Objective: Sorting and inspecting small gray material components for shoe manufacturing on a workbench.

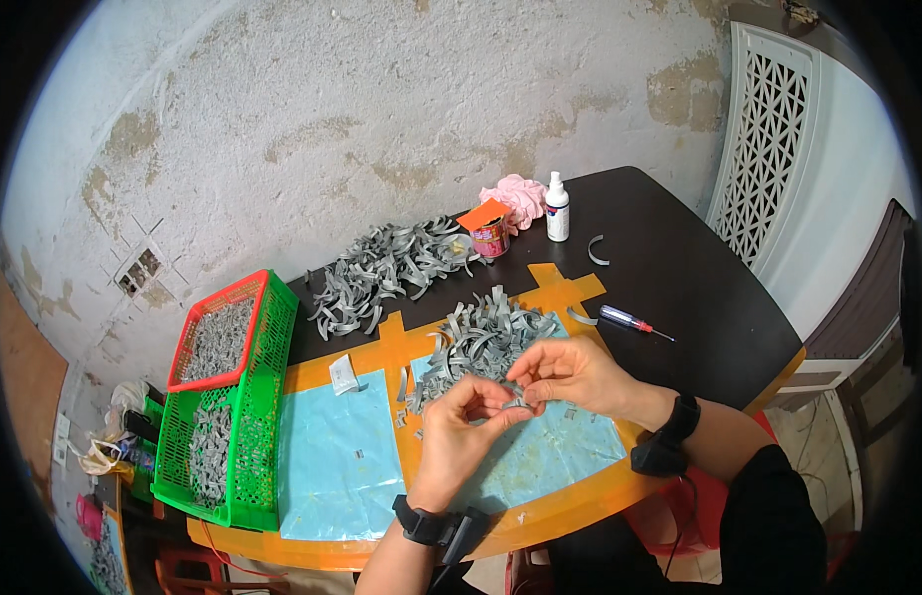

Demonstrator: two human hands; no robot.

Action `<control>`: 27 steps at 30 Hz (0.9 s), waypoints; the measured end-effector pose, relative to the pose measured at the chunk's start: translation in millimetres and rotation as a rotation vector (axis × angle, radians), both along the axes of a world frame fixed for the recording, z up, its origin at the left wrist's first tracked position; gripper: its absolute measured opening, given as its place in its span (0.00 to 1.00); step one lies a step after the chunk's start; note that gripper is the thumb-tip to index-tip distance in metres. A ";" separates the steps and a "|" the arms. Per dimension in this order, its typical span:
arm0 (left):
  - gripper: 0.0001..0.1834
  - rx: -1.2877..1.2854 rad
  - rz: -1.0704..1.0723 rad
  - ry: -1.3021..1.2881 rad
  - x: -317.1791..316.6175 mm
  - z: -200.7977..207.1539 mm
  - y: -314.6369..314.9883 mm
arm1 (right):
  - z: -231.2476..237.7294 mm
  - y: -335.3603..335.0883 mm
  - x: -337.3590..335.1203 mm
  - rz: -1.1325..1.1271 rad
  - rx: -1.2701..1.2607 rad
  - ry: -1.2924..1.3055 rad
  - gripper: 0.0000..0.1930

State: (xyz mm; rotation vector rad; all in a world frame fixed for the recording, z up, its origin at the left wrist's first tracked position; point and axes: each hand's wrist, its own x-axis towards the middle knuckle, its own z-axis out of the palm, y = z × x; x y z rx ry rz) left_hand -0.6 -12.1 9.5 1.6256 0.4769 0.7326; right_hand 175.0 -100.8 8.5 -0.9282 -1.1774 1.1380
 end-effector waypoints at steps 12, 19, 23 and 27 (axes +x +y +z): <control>0.10 -0.180 -0.043 -0.210 -0.9 -1.2 -2.4 | -4.4 -2.3 -1.8 0.032 -0.025 0.171 0.08; 0.10 -0.223 -0.088 -0.263 0.0 -15.4 3.3 | -3.2 -2.8 -5.1 0.028 -0.036 0.199 0.07; 0.09 -0.276 -0.095 -0.310 1.0 -15.9 1.3 | -1.2 -3.8 -6.8 0.032 -0.048 0.219 0.07; 0.08 -0.277 -0.084 -0.321 0.0 -14.3 -3.0 | 0.1 -5.2 -9.9 0.042 -0.082 0.300 0.06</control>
